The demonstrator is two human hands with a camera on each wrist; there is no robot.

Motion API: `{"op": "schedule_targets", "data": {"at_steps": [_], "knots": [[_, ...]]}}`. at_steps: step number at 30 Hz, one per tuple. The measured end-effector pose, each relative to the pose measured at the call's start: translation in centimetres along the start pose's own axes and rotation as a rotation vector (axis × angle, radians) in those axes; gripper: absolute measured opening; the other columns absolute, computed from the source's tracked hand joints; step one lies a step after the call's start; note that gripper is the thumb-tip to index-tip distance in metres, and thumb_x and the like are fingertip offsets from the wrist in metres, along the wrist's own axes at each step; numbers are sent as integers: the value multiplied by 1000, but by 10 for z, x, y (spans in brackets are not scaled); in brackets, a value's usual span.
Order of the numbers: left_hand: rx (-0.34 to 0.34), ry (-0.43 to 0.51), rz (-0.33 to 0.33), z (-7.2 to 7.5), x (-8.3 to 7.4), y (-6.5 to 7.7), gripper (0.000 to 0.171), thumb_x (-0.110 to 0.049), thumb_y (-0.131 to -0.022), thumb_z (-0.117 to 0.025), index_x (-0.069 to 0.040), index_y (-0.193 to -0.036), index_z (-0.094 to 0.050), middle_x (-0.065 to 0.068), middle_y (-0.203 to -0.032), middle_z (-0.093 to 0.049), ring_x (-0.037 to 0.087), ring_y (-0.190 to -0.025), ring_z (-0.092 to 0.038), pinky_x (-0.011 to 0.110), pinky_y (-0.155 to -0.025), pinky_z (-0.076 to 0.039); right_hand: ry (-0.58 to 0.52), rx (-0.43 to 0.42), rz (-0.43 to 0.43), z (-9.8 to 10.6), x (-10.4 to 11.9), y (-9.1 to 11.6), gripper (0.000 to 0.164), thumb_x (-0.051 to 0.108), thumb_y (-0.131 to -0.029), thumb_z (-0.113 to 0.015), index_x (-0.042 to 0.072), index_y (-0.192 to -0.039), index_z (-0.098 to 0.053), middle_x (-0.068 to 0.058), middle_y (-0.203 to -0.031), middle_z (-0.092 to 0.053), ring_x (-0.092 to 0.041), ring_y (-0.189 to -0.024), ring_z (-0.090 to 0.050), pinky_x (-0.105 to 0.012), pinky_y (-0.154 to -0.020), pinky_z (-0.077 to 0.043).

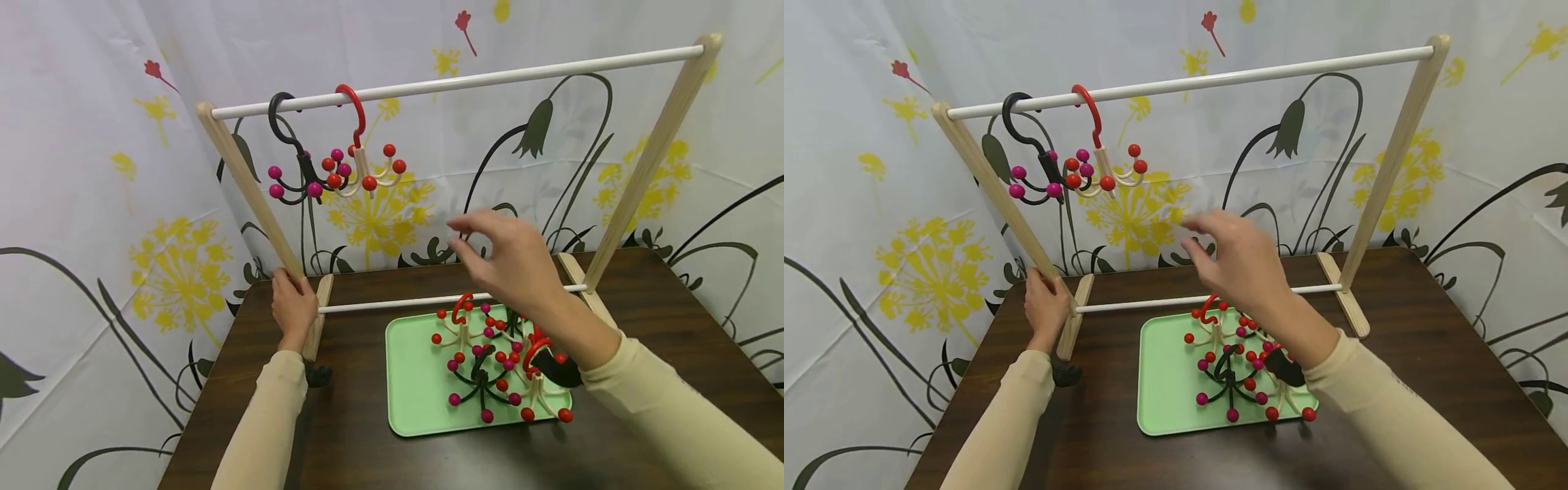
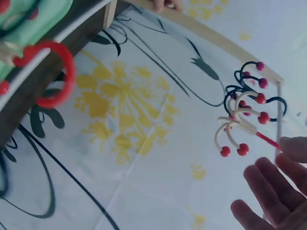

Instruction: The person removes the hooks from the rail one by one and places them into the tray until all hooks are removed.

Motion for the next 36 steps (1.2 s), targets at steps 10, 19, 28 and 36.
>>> {"op": "schedule_targets", "data": {"at_steps": [10, 19, 28, 36], "knots": [[2, 0, 3, 2, 0, 2, 28, -22, -97, -54, -5, -118, -45, 20, -103, -50, 49, -87, -56, 62, -72, -41, -130, 116, -100, -43, -3, -85, 38, 17, -99, -57, 5, -136, -58, -8, -129, -62, -20, -119, -56, -34, -99, -41], [2, 3, 13, 4, 0, 3, 29, -22, -98, -54, -6, -120, -45, 19, -105, -51, 48, -88, -57, 62, -72, -42, -225, 259, -227, -77, -2, -128, 61, 30, -104, -47, 11, -156, -22, -4, -150, -45, -20, -127, -54, -31, -100, -43], [3, -1, 1, 4, -3, 2, 29, -23, -98, -53, -6, -121, -46, 18, -104, -52, 48, -88, -58, 61, -72, -42, -88, 296, -347, -88, -4, -136, 53, 37, -102, -50, 13, -148, -42, -3, -117, -64, -17, -102, -57, -32, -84, -45], [10, -1, 11, 4, -2, 2, 29, -22, -97, -54, -6, -119, -46, 19, -105, -52, 49, -89, -58, 61, -73, -42, 27, 272, -399, -75, -16, -129, 37, 38, -101, -49, 18, -130, -62, 2, -97, -66, -17, -81, -56, -31, -68, -43]]}}
Point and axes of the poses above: each hand's wrist, its own y-axis away from the middle knuckle, its own z-axis out of the back of the hand, x = y × z, the point moved 6 cm from there along -y, towards the middle knuckle
